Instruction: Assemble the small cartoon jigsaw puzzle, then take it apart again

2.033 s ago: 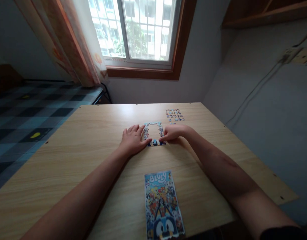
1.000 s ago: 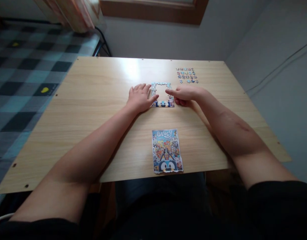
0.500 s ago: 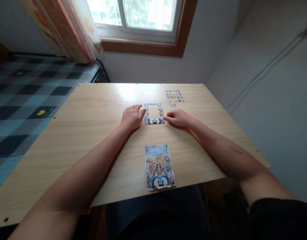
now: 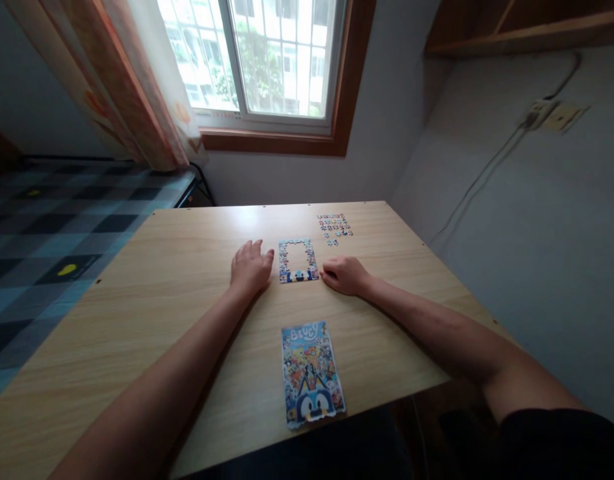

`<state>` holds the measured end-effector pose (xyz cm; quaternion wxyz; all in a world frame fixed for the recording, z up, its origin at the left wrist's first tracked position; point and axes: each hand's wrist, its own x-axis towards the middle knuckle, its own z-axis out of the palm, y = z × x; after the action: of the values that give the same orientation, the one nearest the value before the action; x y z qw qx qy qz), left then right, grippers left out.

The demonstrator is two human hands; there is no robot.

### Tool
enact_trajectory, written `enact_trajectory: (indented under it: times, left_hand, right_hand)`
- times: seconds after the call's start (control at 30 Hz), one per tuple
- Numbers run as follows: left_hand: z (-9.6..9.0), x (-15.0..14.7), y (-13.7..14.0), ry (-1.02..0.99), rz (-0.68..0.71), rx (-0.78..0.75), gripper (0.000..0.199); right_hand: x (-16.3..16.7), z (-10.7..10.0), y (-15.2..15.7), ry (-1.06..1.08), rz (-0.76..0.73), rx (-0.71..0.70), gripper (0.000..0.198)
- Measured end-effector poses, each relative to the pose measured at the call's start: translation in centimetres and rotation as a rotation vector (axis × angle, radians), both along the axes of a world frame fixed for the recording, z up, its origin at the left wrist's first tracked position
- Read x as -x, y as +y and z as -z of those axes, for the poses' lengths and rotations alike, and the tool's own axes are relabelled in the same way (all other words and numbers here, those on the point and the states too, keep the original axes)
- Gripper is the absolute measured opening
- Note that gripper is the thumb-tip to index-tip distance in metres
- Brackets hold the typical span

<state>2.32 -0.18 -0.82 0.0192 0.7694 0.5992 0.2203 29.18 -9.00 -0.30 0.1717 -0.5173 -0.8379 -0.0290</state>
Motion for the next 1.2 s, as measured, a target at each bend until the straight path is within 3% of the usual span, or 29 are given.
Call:
enact_trajectory:
  times: [0.1,0.2,0.43,0.63,0.8,0.97,1.2]
  left_hand:
    - [-0.6,-0.3,-0.5,0.122,0.008,0.034,0.056]
    - [-1.4,-0.3,-0.5,0.233,0.010,0.026,0.051]
    - [-2.4,-0.3,-0.1,0.331,-0.042,-0.011,0.045]
    - [-2.4,0.5,0.0,0.267,-0.039,0.034,0.042]
    - [-2.1,0.8,0.5,0.232,-0.031,0.056,0.043]
    - [-2.0,0.8,0.6,0.236,-0.029,0.072,0.046]
    - [-1.7,0.9,0.5,0.241,-0.018,0.070,0.047]
  right_hand:
    - [-0.3,0.1,0.7,-0.015,-0.069,-0.060,0.029]
    - [-0.8,0.5,2.1,0.034,-0.040,-0.133,0.032]
    - [-2.7,0.8,7.0,0.177,0.175,-0.313,0.035]
    - [-6.6,0.8,9.1,0.390,0.538,-0.458,0.024]
    - [-8.3,1.9,9.6,0.362,0.642,-0.335,0.025]
    - [-7.5,2.4,10.0,0.271,0.590,-0.178,0.024]
    - [-7.3,2.1,9.5,0.244,0.596,-0.085,0.024]
